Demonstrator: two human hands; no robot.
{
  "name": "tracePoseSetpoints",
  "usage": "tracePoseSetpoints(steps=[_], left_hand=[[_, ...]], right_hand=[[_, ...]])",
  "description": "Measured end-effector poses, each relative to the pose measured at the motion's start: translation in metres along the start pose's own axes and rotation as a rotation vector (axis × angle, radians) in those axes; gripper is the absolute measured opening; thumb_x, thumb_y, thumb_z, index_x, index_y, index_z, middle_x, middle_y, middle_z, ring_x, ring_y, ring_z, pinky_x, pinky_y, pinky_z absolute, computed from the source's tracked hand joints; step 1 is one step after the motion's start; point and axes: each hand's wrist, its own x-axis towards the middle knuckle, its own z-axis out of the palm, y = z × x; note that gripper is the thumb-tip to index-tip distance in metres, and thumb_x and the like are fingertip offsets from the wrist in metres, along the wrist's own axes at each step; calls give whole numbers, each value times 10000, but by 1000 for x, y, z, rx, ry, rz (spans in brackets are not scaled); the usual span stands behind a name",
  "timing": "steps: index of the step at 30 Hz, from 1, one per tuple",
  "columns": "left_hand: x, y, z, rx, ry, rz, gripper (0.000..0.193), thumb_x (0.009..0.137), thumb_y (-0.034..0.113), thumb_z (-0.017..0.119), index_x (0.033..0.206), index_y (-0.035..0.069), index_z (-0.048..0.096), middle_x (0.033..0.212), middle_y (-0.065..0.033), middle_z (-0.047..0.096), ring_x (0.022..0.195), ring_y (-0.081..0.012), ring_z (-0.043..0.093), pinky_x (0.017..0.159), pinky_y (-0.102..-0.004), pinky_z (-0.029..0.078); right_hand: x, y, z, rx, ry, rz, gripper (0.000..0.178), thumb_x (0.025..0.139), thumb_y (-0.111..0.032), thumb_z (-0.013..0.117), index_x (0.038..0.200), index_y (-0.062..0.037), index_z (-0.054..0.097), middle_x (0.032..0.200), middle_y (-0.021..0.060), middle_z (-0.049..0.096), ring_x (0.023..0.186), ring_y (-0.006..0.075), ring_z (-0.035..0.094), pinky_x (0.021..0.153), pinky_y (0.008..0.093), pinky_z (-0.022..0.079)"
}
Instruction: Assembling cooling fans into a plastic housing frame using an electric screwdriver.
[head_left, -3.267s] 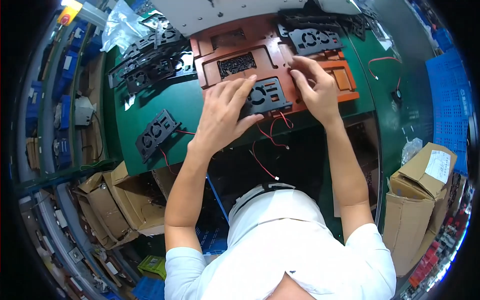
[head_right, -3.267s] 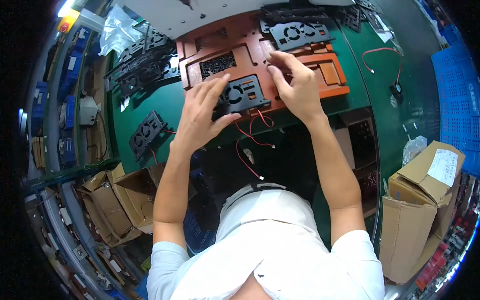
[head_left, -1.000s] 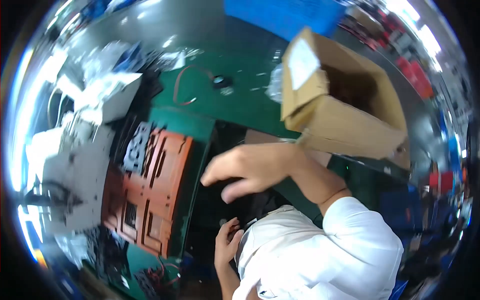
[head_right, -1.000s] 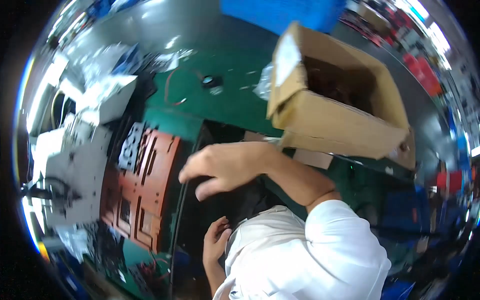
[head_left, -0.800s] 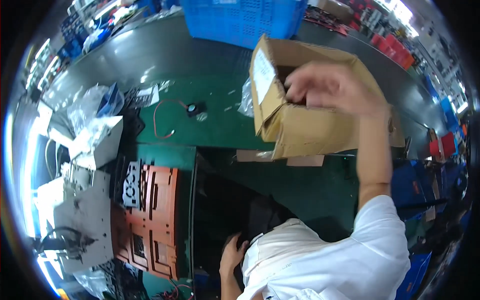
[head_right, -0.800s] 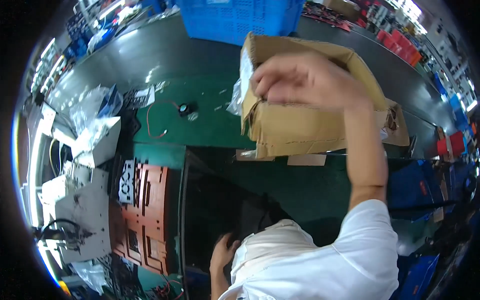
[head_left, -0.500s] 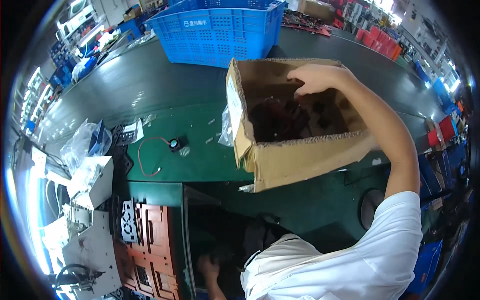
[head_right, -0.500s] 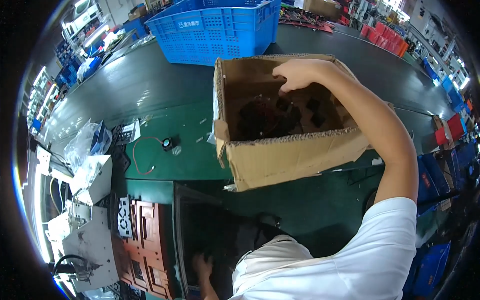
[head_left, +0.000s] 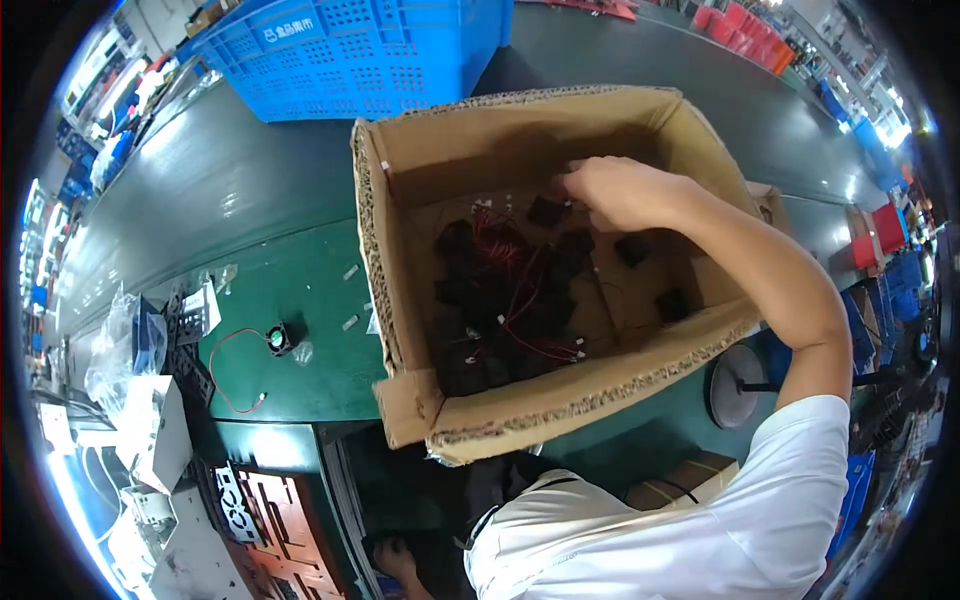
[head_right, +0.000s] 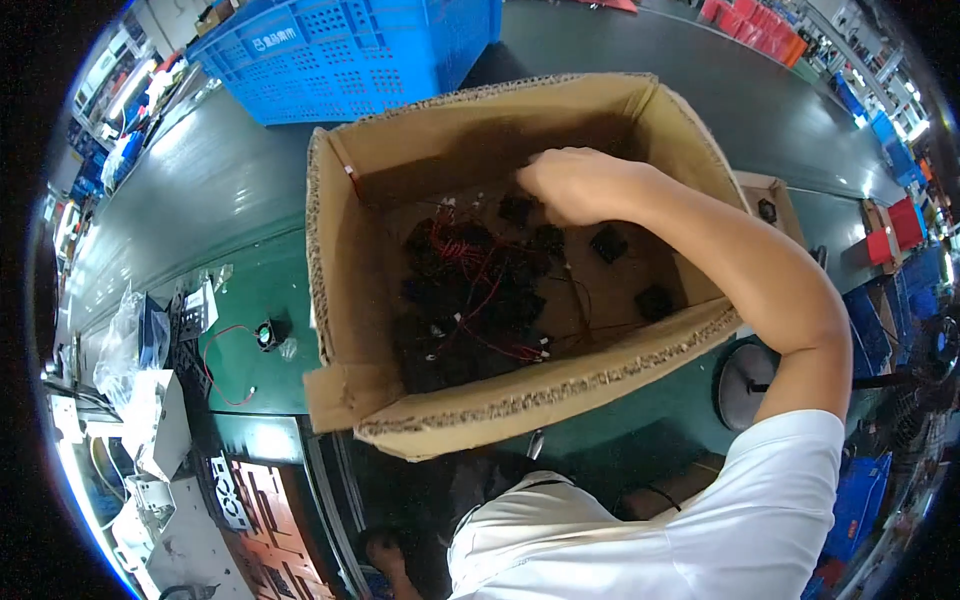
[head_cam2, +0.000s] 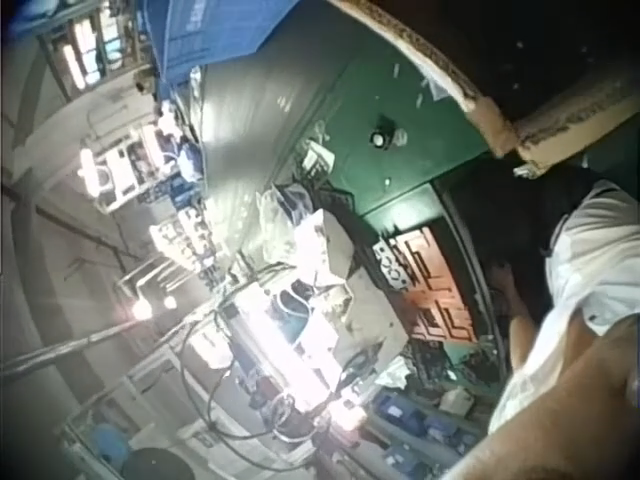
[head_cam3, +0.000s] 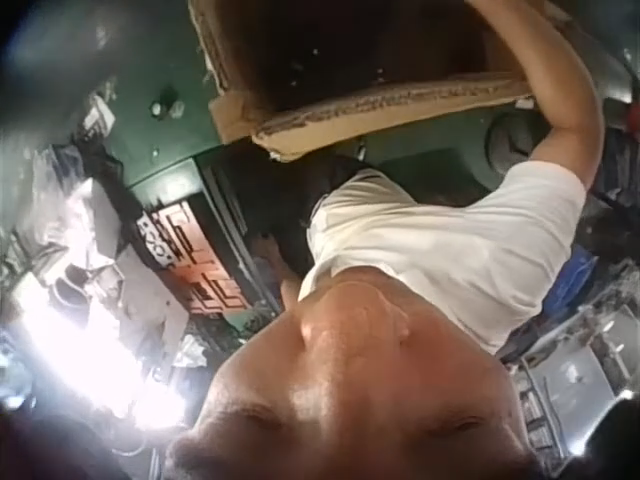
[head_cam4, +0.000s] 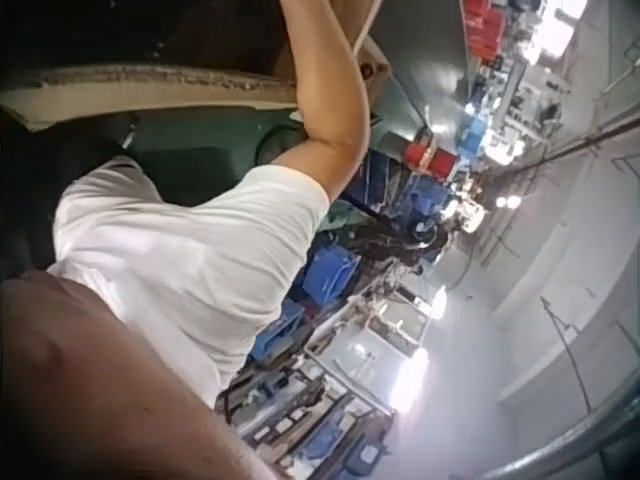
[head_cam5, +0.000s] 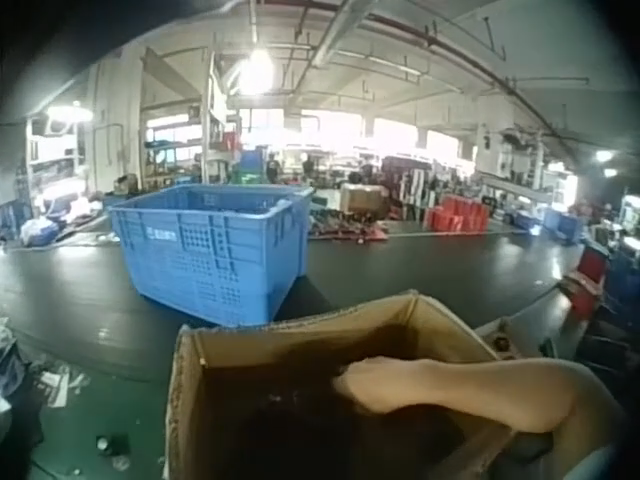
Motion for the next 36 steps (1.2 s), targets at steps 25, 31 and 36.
tracePoseSetpoints(steps=[25, 31, 36], left_hand=[[63, 55, 23, -607, 206, 302, 175, 760, 144, 727, 910, 62, 761, 996, -185, 743, 991, -420, 667, 906, -517, 515], [63, 41, 31, -251, 195, 283, 146, 782, 113, 713, 916, 67, 749, 994, -164, 747, 1021, -383, 683, 955, -494, 521], [53, 80, 2, -117, 165, 259, 58, 846, 125, 692, 881, 104, 733, 927, -136, 732, 964, -378, 675, 892, -497, 528]], right_hand=[[10, -42, 48, 356, 352, -612, 481, 862, -23, 697, 1320, -128, 594, 1348, 179, 577, 1151, 396, 618, 946, 466, 531], [5, -32, 4, 460, 659, -470, 226, 868, 67, 672, 1075, -21, 654, 1029, 111, 657, 962, 273, 665, 845, 350, 526], [-22, -33, -23, 764, 910, -286, 197, 909, 26, 699, 1099, -17, 670, 1063, 29, 694, 1018, 93, 644, 917, 255, 509]])
